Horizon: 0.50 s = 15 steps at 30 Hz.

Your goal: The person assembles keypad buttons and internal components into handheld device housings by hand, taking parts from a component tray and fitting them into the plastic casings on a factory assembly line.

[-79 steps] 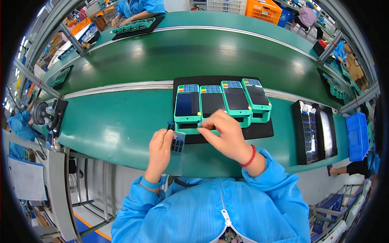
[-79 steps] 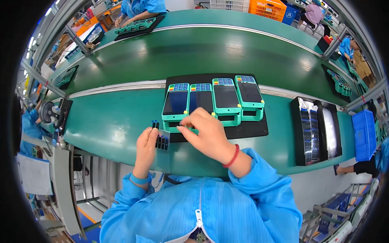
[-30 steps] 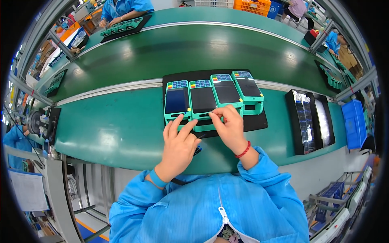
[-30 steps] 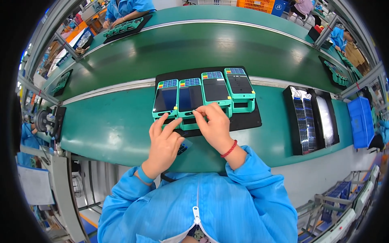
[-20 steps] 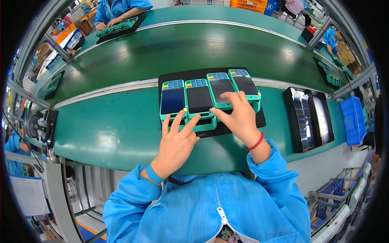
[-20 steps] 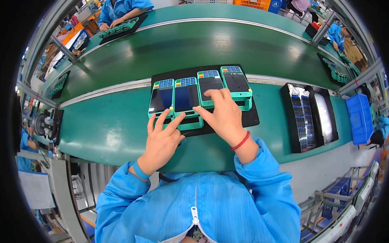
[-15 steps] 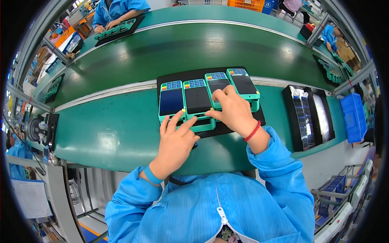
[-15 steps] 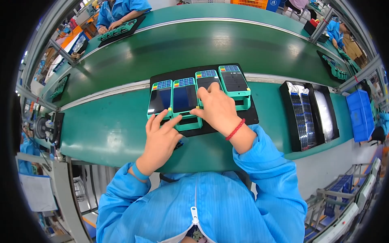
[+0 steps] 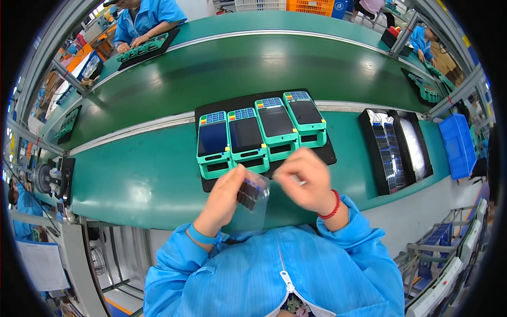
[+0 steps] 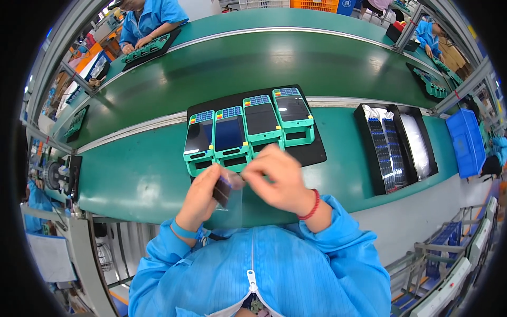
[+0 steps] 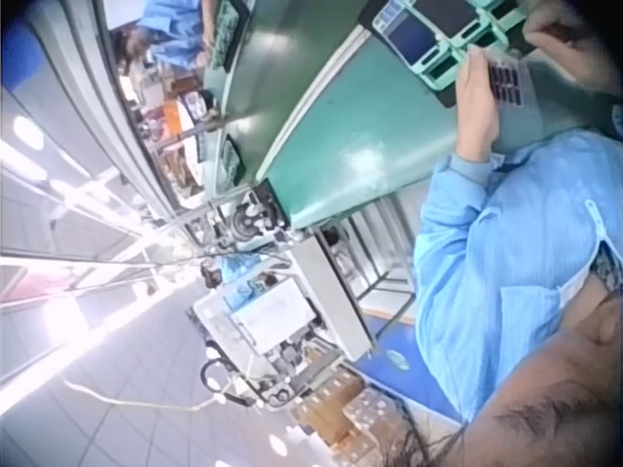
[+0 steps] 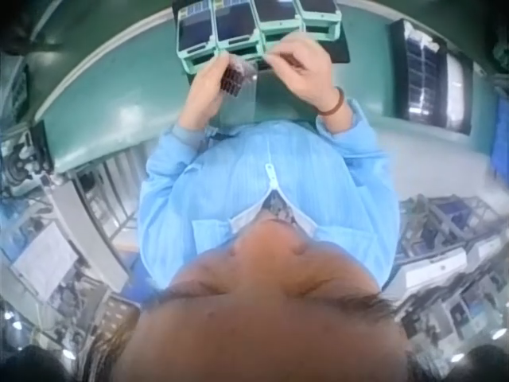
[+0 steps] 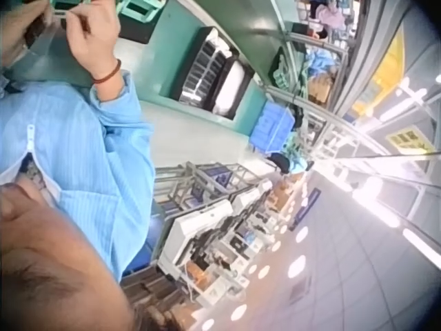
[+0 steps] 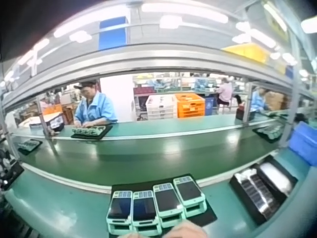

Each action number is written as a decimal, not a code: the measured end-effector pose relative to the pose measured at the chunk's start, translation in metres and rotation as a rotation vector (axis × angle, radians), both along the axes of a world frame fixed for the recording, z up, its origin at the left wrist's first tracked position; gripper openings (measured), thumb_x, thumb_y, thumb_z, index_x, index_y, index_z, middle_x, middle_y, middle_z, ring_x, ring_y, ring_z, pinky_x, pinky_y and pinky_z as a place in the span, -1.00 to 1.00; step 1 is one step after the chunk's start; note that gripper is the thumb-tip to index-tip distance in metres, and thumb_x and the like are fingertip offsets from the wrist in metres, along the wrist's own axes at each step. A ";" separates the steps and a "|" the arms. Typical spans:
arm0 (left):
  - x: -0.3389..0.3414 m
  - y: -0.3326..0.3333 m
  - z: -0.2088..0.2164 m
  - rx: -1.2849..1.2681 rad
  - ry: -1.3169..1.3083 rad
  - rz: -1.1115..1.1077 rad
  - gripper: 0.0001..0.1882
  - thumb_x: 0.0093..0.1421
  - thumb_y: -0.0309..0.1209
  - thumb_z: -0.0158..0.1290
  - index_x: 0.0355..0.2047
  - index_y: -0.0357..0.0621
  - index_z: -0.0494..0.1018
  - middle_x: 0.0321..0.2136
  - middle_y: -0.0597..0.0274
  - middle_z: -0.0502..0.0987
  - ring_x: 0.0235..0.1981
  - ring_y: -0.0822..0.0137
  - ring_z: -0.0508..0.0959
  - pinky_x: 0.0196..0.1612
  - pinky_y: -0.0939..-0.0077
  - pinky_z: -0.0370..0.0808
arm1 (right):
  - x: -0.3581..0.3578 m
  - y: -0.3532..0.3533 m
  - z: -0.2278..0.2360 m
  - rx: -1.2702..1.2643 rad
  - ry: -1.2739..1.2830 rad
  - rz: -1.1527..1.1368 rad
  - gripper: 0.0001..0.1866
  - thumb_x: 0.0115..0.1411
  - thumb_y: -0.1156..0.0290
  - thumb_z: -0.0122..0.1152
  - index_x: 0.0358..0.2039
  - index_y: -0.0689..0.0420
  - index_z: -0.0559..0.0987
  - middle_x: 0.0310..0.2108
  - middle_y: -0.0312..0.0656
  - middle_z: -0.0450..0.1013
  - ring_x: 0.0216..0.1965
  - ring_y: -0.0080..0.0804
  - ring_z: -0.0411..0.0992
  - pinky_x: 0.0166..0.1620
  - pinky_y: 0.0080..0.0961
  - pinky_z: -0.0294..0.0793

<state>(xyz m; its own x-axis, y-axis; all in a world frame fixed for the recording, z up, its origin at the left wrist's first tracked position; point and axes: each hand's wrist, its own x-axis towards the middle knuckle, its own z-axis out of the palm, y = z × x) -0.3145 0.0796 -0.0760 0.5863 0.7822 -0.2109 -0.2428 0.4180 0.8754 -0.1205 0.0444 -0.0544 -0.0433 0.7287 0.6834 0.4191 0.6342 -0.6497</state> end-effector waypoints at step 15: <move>0.057 0.017 -0.008 1.548 1.001 0.054 -0.83 0.09 -0.34 0.10 -0.55 -0.16 0.45 0.13 0.29 0.31 0.24 -0.02 0.12 0.23 -0.14 -0.08 | 0.032 0.035 -0.057 -0.265 -0.131 -0.563 -0.87 0.04 0.44 0.30 -0.42 0.18 0.56 -0.60 -0.31 0.37 -0.61 -0.58 0.32 -0.52 -0.60 0.33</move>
